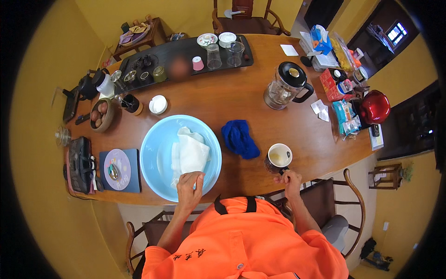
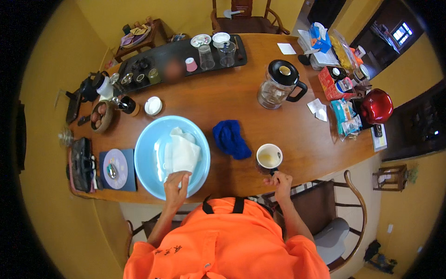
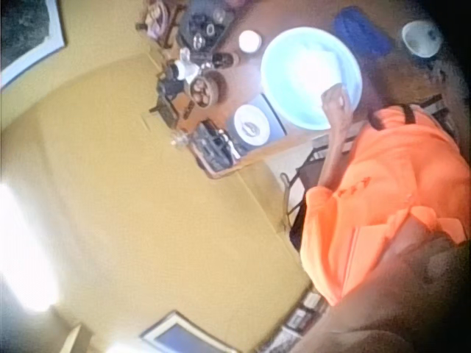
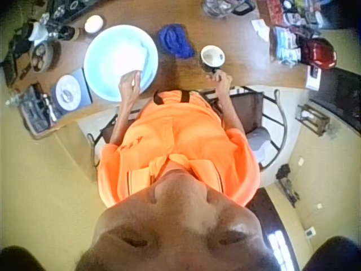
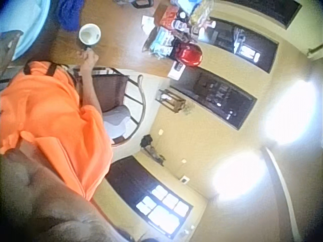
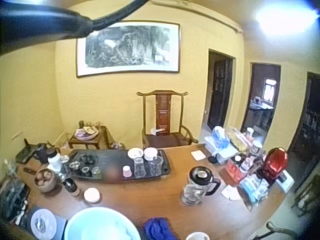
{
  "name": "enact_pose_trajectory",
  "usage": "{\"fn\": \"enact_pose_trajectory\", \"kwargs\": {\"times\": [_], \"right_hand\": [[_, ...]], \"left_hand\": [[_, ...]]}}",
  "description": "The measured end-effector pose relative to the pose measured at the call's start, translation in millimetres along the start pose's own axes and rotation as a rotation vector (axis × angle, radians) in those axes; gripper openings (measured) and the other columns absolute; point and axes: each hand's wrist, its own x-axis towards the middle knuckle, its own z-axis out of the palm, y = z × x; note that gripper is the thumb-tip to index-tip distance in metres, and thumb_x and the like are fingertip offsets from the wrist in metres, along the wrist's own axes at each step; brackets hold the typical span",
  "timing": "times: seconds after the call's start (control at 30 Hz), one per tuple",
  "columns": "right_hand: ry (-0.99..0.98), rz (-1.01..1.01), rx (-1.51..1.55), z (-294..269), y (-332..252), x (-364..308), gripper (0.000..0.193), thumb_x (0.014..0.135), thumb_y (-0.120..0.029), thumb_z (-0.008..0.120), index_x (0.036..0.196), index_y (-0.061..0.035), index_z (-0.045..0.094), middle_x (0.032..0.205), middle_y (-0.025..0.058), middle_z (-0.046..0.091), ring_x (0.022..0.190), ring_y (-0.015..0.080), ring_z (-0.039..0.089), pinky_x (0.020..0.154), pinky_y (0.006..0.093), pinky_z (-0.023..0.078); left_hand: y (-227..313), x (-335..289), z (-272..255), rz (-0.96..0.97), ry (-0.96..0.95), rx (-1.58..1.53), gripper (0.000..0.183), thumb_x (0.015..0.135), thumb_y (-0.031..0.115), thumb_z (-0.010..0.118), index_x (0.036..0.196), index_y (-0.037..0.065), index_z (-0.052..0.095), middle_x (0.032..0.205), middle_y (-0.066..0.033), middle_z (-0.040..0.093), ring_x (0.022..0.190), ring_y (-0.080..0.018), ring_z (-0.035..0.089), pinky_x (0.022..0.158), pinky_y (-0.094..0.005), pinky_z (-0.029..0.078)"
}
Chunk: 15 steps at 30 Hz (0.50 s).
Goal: The person cleans a wooden table by first wiping it with a blue cloth. They then use a white cloth to wipe the inside of a glass kettle and a mug. The person moves items on the table, including a kettle and a mug, to access different areas for cleaning.
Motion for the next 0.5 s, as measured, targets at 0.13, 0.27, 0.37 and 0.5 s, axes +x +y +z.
{"fn": "enact_pose_trajectory", "kwargs": {"times": [0.13, 0.27, 0.37, 0.5], "right_hand": [[0.028, -0.005, 0.003, -8, 5, 15, 0.040, 0.086, -0.013, 0.043, 0.047, -0.0033, 0.040, 0.049, 0.0084, 0.044, 0.050, 0.0224, 0.054, 0.057, 0.0370, 0.052], [0.019, 0.002, -0.013, -16, 13, 32, 0.040, 0.086, -0.013, 0.043, 0.047, -0.0028, 0.040, 0.050, 0.0088, 0.046, 0.054, 0.0233, 0.056, 0.056, 0.0362, 0.052], [-0.050, -0.026, 0.045, -28, 26, 47, 0.039, 0.085, -0.013, 0.043, 0.047, -0.0021, 0.041, 0.051, 0.0101, 0.047, 0.058, 0.0253, 0.060, 0.056, 0.0352, 0.052], [-0.077, 0.007, 0.071, -29, 27, 57, 0.037, 0.083, -0.013, 0.045, 0.048, -0.0011, 0.042, 0.052, 0.0115, 0.050, 0.062, 0.0275, 0.061, 0.063, 0.0379, 0.053]], "left_hand": [[8, 6, 5, -0.006, -0.021, 0.000, 0.012, 0.087, 0.009, 0.056, 0.084, 0.002, 0.066, 0.082, -0.0108, 0.067, 0.076, -0.0283, 0.063, 0.075, -0.0372, 0.044], [13, 11, 12, -0.006, -0.030, 0.017, 0.011, 0.086, 0.008, 0.056, 0.084, 0.002, 0.066, 0.082, -0.0109, 0.067, 0.076, -0.0278, 0.063, 0.075, -0.0369, 0.044], [18, 16, 16, -0.014, -0.024, 0.025, 0.011, 0.086, 0.007, 0.057, 0.083, 0.002, 0.066, 0.082, -0.0109, 0.067, 0.077, -0.0277, 0.063, 0.075, -0.0366, 0.045], [26, 22, 19, -0.029, -0.021, 0.048, 0.011, 0.086, 0.008, 0.057, 0.083, 0.002, 0.066, 0.081, -0.0110, 0.067, 0.077, -0.0279, 0.063, 0.076, -0.0362, 0.045]]}}
